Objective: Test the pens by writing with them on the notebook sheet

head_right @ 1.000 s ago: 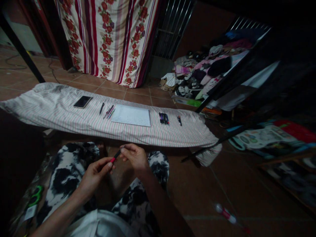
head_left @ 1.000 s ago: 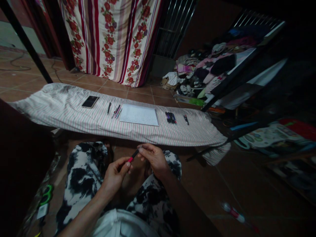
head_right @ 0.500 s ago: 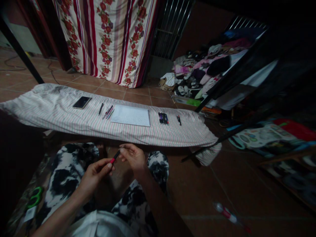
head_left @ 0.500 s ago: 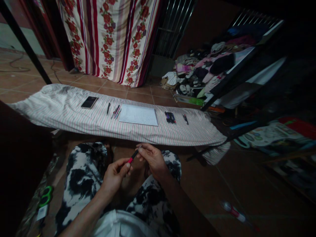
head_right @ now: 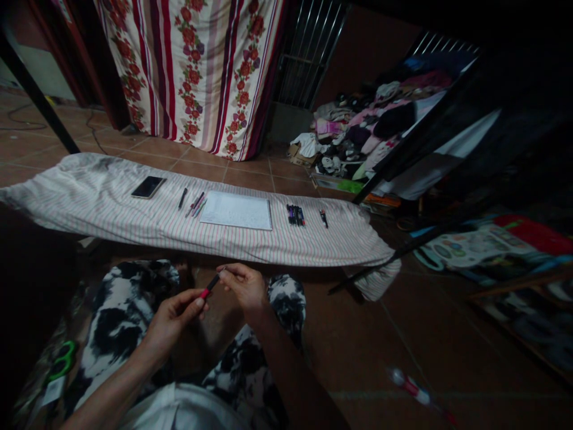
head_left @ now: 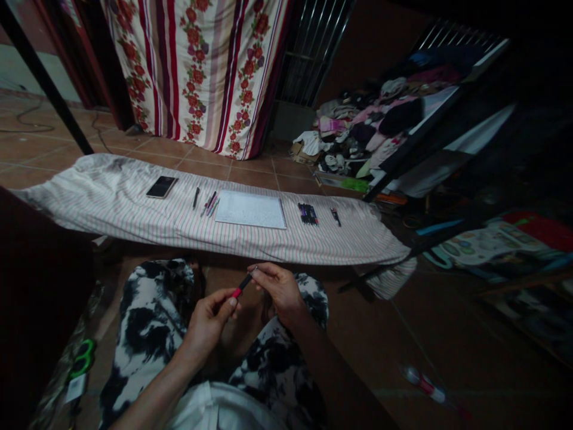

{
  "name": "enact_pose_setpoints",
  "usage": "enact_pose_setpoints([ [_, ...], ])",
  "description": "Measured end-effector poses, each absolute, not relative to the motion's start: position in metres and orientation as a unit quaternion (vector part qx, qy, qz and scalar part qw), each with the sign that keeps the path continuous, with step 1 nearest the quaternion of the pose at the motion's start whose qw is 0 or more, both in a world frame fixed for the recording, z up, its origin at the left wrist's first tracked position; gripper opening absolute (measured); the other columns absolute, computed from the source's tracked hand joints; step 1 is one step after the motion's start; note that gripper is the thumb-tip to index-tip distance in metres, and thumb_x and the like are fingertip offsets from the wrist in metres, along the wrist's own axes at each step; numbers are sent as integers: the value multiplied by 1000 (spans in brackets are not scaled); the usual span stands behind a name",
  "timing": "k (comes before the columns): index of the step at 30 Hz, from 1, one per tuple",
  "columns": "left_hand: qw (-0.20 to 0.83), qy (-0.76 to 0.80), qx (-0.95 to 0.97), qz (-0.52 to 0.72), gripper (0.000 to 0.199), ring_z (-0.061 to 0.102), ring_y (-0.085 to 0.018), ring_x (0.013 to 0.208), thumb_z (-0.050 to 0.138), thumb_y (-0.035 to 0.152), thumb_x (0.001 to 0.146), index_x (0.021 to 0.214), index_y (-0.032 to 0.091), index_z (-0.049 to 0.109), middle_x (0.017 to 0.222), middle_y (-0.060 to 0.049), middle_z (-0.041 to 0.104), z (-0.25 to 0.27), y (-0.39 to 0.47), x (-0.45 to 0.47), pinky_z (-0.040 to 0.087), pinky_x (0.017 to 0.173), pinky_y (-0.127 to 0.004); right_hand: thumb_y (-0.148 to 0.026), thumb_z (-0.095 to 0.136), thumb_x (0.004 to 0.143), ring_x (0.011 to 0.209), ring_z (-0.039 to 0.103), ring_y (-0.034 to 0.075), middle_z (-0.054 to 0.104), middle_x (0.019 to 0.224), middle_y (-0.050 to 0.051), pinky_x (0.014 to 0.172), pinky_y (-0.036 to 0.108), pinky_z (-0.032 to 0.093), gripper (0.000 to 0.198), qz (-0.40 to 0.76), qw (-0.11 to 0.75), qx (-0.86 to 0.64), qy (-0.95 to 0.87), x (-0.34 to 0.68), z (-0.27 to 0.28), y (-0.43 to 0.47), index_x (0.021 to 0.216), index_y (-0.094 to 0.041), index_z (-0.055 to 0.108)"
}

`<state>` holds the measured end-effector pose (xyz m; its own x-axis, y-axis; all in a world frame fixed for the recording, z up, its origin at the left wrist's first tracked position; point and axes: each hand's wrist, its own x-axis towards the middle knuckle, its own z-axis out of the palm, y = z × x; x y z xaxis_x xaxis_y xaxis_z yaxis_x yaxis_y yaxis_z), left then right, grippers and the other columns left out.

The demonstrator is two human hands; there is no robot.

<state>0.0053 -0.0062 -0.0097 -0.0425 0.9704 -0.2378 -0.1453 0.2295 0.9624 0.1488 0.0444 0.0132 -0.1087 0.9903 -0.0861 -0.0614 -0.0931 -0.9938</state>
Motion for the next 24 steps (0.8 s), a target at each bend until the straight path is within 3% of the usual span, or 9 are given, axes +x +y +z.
enact_pose_setpoints([
  [6, 563, 543, 392, 485, 33, 53, -13, 54, 65, 38, 59, 80, 13, 68, 59, -2, 63, -8, -7, 7, 41, 55, -24, -32, 69, 63, 58, 52, 9, 61, 65, 0, 53, 21, 40, 20, 558, 478, -483, -477, 149, 9, 45, 74, -15, 67],
  [14, 562, 541, 390, 489, 29, 52, -13, 55, 65, 35, 61, 80, 14, 68, 59, -1, 63, -8, -7, 7, 41, 56, -24, -34, 71, 61, 60, 53, 10, 62, 69, 0, 53, 21, 41, 23, 561, 485, -485, -464, 146, 6, 44, 73, -16, 65],
  [24, 581, 532, 380, 485, 30, 49, -12, 53, 64, 37, 61, 79, 13, 66, 59, 0, 60, -1, -6, 6, 38, 55, -23, -34, 67, 67, 63, 55, 11, 65, 72, 3, 56, 22, 41, 25, 576, 473, -465, -479, 148, 14, 41, 84, -16, 69],
])
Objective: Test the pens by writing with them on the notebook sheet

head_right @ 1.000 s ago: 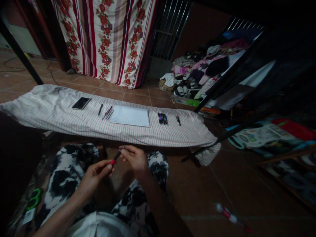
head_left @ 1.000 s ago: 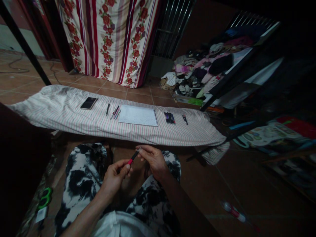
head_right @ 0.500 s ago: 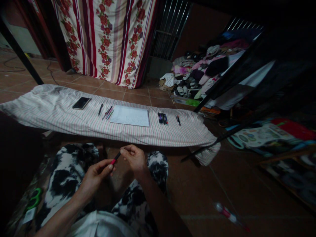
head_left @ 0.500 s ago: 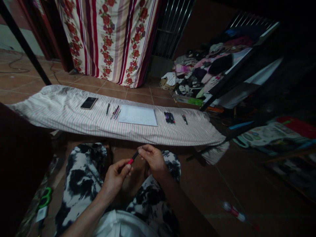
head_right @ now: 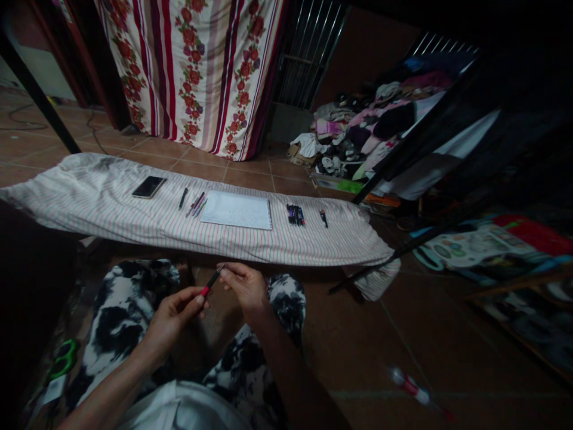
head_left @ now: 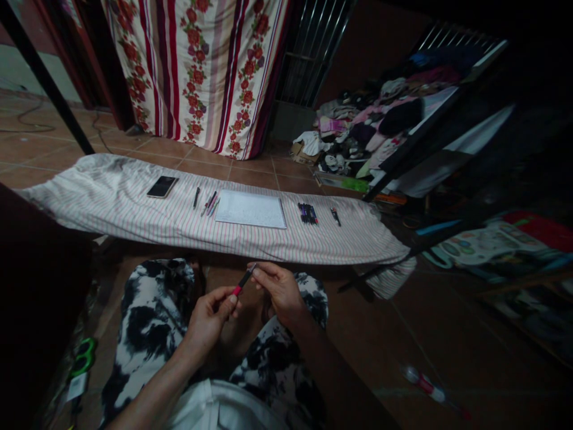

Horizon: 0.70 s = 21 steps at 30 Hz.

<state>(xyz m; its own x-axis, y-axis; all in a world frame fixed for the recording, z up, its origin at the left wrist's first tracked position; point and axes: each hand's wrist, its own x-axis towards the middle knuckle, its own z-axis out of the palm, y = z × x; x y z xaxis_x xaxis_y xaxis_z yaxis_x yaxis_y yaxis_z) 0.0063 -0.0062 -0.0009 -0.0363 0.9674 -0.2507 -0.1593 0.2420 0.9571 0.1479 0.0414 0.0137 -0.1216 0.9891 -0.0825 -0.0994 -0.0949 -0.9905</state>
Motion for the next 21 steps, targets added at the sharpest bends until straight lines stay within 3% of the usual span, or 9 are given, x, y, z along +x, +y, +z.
enact_pose_setpoints([
  [17, 539, 549, 403, 495, 28, 56, -15, 62, 63, 32, 64, 84, 14, 68, 65, -2, 66, -12, -5, 5, 43, 59, -24, -34, 69, 64, 62, 55, 11, 65, 72, 2, 56, 23, 43, 23, 554, 495, -478, -469, 145, 4, 46, 78, -16, 68],
  [21, 536, 556, 399, 494, 29, 57, -16, 62, 65, 32, 61, 83, 13, 69, 67, -3, 67, -11, -2, 5, 43, 59, -25, -36, 68, 65, 64, 58, 13, 67, 78, 5, 56, 24, 45, 28, 555, 502, -474, -463, 143, 6, 45, 84, -16, 68],
])
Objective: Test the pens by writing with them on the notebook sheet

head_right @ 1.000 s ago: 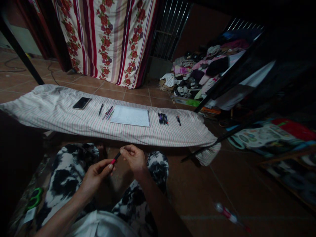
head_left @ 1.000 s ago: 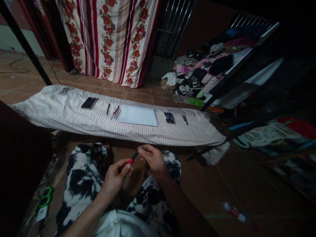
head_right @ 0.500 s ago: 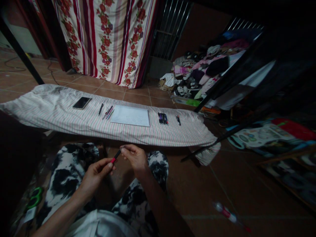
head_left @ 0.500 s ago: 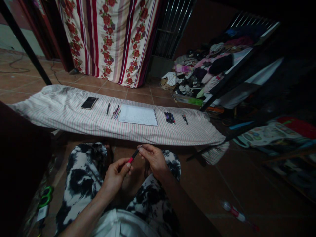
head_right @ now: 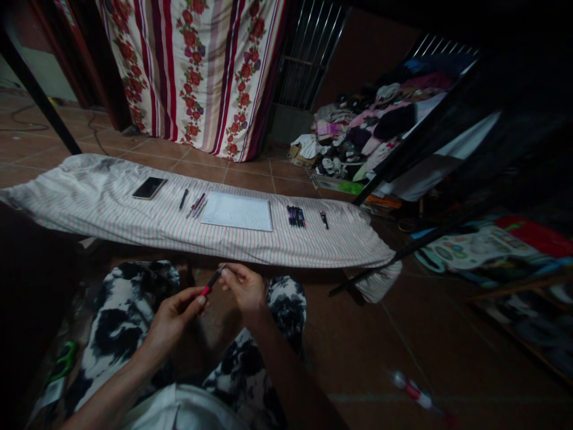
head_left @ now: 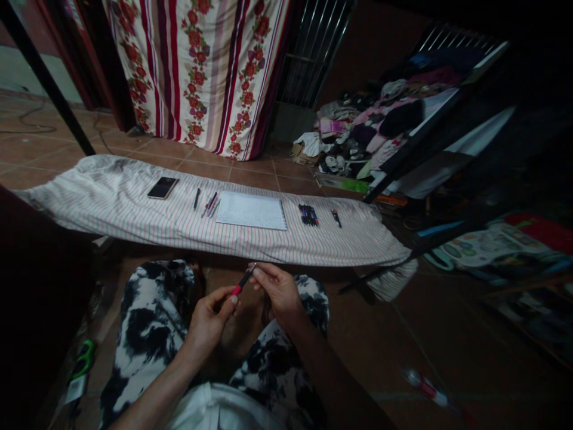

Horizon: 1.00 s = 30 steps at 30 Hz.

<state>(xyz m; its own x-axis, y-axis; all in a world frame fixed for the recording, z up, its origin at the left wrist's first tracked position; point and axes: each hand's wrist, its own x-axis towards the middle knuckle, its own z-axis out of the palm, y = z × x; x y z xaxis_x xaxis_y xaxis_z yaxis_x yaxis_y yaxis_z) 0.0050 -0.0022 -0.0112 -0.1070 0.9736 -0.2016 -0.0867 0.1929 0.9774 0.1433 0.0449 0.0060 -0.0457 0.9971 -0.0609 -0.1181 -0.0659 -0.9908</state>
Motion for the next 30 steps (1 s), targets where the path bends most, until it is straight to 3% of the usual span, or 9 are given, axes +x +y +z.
enact_pose_setpoints([
  [6, 560, 543, 392, 488, 31, 52, -13, 54, 65, 36, 61, 81, 13, 68, 59, -1, 63, -9, 1, 6, 41, 54, -24, -37, 67, 66, 57, 57, 12, 67, 71, 4, 53, 24, 45, 35, 552, 495, -483, -465, 144, 7, 45, 93, -16, 67],
  [18, 566, 534, 403, 482, 32, 52, -14, 55, 65, 38, 62, 82, 14, 69, 60, -1, 63, -15, 2, 8, 41, 56, -25, -40, 70, 61, 55, 54, 11, 65, 70, 3, 50, 23, 43, 29, 547, 486, -507, -455, 142, 9, 48, 76, -15, 68],
  [23, 581, 521, 386, 491, 35, 52, -13, 54, 67, 39, 62, 84, 13, 68, 61, -1, 63, -16, 4, 10, 41, 53, -23, -43, 65, 66, 56, 56, 13, 65, 71, 5, 49, 24, 45, 38, 523, 490, -511, -475, 141, -3, 50, 91, -14, 65],
  [26, 606, 514, 362, 488, 41, 52, -11, 49, 67, 45, 60, 86, 12, 66, 63, -2, 63, -12, 6, 10, 38, 46, -21, -41, 56, 75, 61, 60, 15, 64, 73, 4, 50, 24, 47, 43, 461, 486, -519, -531, 142, -10, 50, 110, -16, 56],
  [30, 627, 509, 350, 475, 46, 45, -7, 38, 63, 49, 63, 90, 11, 64, 60, -1, 61, -10, 9, 9, 33, 37, -19, -25, 48, 82, 72, 60, 15, 64, 87, 6, 65, 27, 50, 36, 249, 429, -515, -699, 146, -14, 46, 118, -22, 53],
])
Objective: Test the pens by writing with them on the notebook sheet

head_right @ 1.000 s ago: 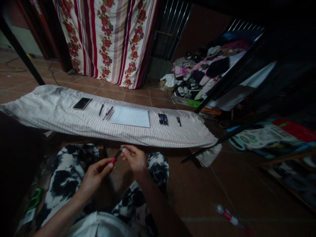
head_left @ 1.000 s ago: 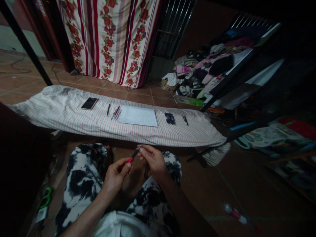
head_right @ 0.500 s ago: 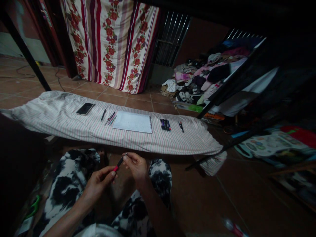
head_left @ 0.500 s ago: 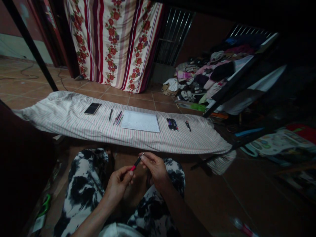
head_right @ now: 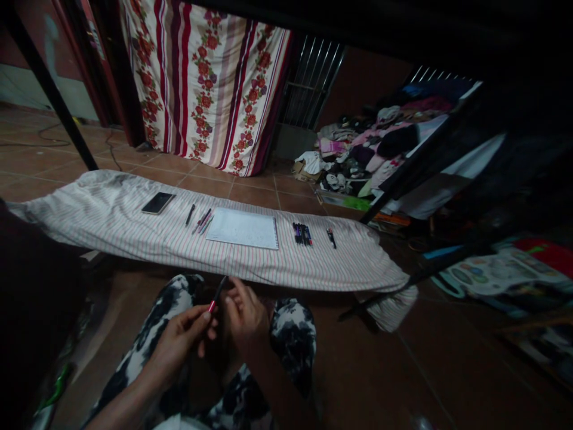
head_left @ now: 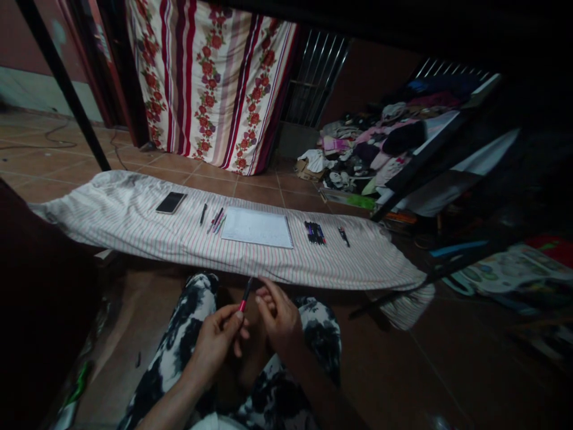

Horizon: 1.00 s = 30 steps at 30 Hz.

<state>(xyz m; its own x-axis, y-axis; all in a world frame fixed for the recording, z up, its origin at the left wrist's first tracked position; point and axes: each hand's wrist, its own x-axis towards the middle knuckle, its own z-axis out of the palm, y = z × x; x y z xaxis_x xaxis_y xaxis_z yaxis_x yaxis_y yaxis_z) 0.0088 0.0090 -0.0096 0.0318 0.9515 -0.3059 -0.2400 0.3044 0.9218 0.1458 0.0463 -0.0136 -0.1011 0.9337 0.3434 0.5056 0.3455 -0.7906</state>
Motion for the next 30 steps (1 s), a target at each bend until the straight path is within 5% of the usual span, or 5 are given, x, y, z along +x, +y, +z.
enact_pose_setpoints([
  [8, 644, 482, 390, 448, 52, 45, -8, 36, 61, 55, 64, 90, 9, 62, 56, 1, 55, -10, 16, 15, 37, 34, -20, -16, 42, 85, 79, 60, 18, 63, 86, 9, 70, 27, 50, 31, 11, 301, -429, -851, 153, -18, 51, 109, -18, 60],
  [16, 658, 474, 396, 431, 48, 55, -12, 50, 46, 55, 77, 79, 11, 66, 66, -5, 63, 6, 28, 13, 42, 46, -22, -14, 36, 86, 90, 59, 19, 63, 96, 10, 80, 29, 49, 35, 36, 263, -430, -863, 161, -7, 67, 116, -18, 55],
  [24, 669, 457, 376, 450, 47, 58, -15, 60, 46, 49, 81, 106, 13, 61, 78, -5, 66, 6, 40, 12, 45, 53, -23, -13, 32, 87, 94, 58, 19, 62, 100, 12, 83, 33, 50, 35, 34, 309, -438, -843, 163, -23, 102, 115, -14, 53],
  [30, 661, 479, 344, 464, 50, 59, -18, 66, 44, 50, 80, 107, 10, 58, 80, -8, 65, -6, 48, 9, 45, 50, -24, -17, 35, 86, 90, 61, 20, 65, 95, 10, 80, 34, 51, 31, 109, 371, -484, -785, 159, -27, 120, 109, -16, 56],
])
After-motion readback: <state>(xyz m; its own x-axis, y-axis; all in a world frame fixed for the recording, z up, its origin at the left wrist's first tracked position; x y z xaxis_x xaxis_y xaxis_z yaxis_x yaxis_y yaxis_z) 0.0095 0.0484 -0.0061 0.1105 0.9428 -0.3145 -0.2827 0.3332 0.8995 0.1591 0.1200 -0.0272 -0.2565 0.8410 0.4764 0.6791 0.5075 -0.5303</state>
